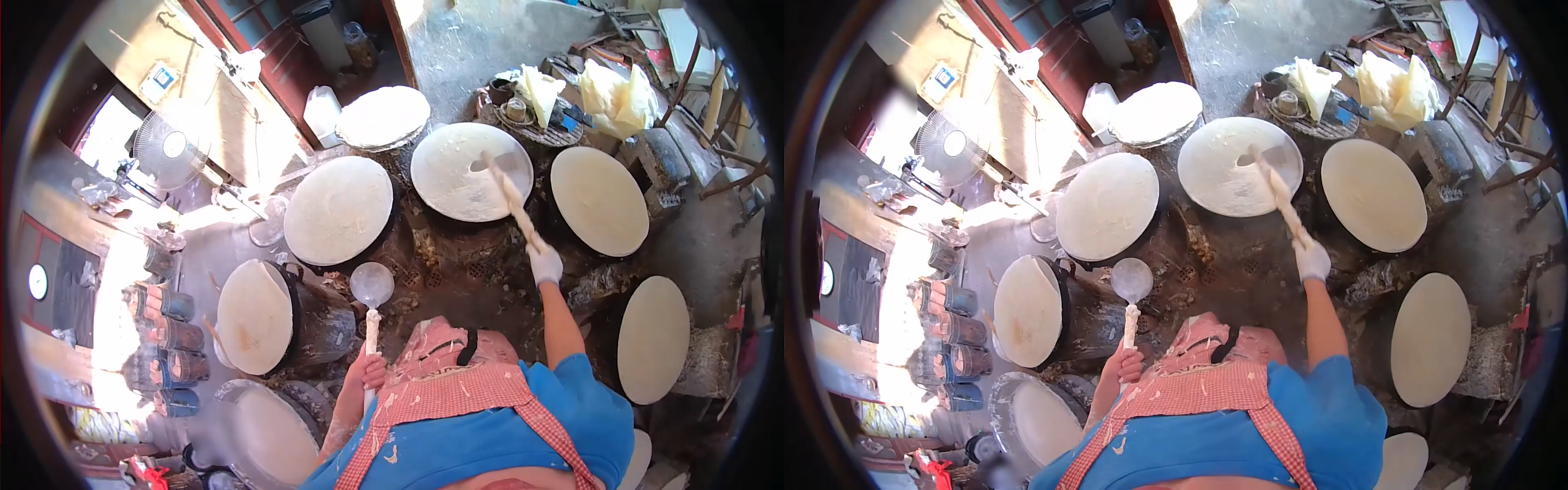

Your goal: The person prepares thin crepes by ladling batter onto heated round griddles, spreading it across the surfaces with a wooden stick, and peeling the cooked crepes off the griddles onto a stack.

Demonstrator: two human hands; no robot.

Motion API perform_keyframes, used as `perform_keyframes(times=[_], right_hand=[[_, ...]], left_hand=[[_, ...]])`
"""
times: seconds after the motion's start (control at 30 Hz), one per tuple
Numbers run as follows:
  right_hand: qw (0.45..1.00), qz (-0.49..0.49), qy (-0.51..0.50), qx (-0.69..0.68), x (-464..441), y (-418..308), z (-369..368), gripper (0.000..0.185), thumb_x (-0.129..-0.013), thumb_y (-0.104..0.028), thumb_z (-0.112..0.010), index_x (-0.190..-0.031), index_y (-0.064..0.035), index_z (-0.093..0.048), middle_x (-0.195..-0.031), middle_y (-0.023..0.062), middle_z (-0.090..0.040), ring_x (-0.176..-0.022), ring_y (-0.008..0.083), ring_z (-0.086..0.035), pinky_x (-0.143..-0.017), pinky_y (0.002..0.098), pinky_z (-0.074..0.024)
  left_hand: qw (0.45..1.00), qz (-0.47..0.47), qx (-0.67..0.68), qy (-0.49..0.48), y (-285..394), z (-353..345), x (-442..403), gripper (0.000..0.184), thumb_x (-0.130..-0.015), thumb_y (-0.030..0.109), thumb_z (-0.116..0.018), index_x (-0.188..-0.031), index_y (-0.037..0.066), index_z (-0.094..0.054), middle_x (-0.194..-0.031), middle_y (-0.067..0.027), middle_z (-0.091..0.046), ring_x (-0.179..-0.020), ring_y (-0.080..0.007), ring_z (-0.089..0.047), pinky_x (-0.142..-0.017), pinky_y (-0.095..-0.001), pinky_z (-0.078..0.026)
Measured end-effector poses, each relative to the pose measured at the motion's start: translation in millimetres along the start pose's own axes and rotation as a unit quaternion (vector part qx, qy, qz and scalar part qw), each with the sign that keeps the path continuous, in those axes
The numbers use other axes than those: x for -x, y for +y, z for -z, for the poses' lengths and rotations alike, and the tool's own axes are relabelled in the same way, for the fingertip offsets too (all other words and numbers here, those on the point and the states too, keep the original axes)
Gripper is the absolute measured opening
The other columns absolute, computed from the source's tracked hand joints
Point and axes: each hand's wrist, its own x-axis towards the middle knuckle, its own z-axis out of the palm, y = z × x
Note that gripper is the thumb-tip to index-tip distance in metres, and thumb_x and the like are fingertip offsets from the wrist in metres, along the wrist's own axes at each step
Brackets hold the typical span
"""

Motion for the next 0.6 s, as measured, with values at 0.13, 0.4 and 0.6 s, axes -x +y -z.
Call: perform_keyframes(times=[0.13, 0.4, 0.6], right_hand=[[0.999, 0.041, 0.016, -0.025, -10, -61, -29, 0.039, -0.075, -0.043, -0.063, -0.09, -0.0078, -0.068, -0.076, 0.02, -0.063, -0.078, 0.0361, -0.062, -0.067, 0.0419, -0.0477], [0.999, 0.038, 0.027, -0.028, -36, 18, 23, 0.037, -0.078, -0.034, -0.061, -0.111, -0.0167, -0.064, -0.084, 0.0153, -0.065, -0.079, 0.0322, -0.063, -0.068, 0.0409, -0.0494], [0.962, 0.104, -0.124, 0.22, 6, -3, 11, 0.029, -0.08, -0.031, -0.06, -0.103, -0.0137, -0.066, -0.082, 0.0171, -0.065, -0.076, 0.0319, -0.064, -0.066, 0.0403, -0.0489]], left_hand=[[0.999, 0.015, 0.021, 0.037, -14, -21, -20, 0.021, -0.095, 0.01, -0.038, -0.111, 0.021, -0.046, -0.057, 0.0024, -0.032, -0.039, -0.005, -0.031, -0.033, -0.0194, -0.027], [0.994, 0.071, -0.007, 0.079, -24, -44, -45, 0.026, -0.094, 0.009, -0.043, -0.114, 0.024, -0.043, -0.053, 0.0025, -0.031, -0.034, -0.0058, -0.03, -0.028, -0.0199, -0.027], [0.988, 0.094, 0.068, 0.105, -53, -57, -81, 0.028, -0.094, 0.008, -0.043, -0.116, 0.025, -0.043, -0.054, 0.0025, -0.031, -0.035, -0.0057, -0.03, -0.028, -0.0197, -0.027]])
